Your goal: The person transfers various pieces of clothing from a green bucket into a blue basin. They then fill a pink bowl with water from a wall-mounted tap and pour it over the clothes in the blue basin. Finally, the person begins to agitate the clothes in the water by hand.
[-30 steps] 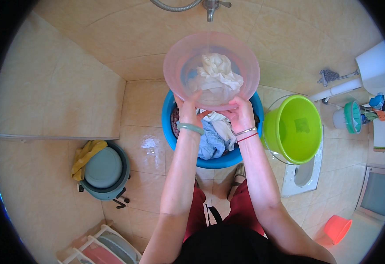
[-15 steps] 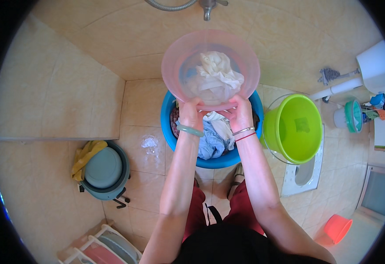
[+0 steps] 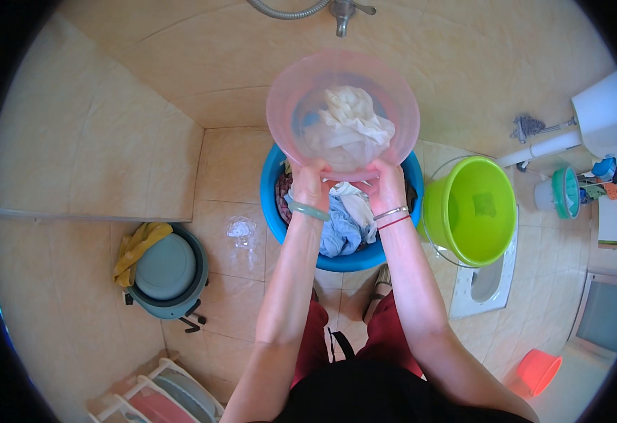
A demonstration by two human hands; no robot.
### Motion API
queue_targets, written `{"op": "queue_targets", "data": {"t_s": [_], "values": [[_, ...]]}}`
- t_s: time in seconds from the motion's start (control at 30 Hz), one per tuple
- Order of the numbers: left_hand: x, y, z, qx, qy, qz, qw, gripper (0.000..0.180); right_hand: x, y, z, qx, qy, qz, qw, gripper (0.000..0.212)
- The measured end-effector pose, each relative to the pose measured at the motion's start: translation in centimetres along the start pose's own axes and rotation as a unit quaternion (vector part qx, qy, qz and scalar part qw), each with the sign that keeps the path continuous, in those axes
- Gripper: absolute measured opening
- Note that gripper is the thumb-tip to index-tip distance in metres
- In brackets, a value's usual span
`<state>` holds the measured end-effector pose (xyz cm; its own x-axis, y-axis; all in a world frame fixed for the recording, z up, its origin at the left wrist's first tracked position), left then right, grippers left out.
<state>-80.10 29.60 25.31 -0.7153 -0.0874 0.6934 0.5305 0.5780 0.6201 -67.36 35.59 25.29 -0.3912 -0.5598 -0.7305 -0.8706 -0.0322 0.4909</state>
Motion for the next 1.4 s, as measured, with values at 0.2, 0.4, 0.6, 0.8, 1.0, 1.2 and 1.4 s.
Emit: {"op": "queue_targets", "data": {"t_s": [0.2,0.4,0.6,0.8,1.0,1.2,1.4], "values": [[0.0,-1.5,0.0,-0.012,-0.010,-0.011,1.000,0.058,1.2,0.3,0.3,-0.002,0.013,0.009,1.000,0.052],[0.2,-2.1,0.0,-0.003,-0.013,-0.025,1.000,0.056,2.4,0.2,0.9,-0.004,0.007,0.016,1.000,0.050],[-0.1,-2.8,0.6,0.003,-0.013,-0.015,1.000,0.060,3.3,-0.3,1.8,0.004,0.029,0.013,0.999,0.049],[-0.1,-2.8,0.2,0.015,-0.020,-0.007,1.000,0.062,3.5,-0.2,1.3,-0.006,0.022,0.045,0.999,0.047],[0.2,-2.1,0.1,0.005,-0.013,-0.025,1.000,0.058,2.0,0.8,0.7,-0.020,-0.008,0.048,0.999,0.042],[-0.1,-1.8,0.0,-0.011,-0.020,-0.044,0.999,0.049,0.8,1.1,-0.1,-0.031,-0.012,0.045,0.998,0.037],[-0.3,-1.9,0.3,-0.028,-0.008,-0.041,0.999,0.045,0.5,1.0,-0.4,-0.026,-0.013,0.043,0.999,0.039]]}}
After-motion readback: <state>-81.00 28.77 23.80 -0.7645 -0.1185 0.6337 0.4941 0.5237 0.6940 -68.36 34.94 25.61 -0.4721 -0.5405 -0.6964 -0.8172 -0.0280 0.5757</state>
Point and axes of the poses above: each hand's wrist, its own z-axis towards the middle knuckle, its own y-axis out of the palm, x = y × z, the point moved 3 cm from there along z, towards the middle knuckle, and after that the axes turned 6 degrees about -x, right-handed, at the moved point
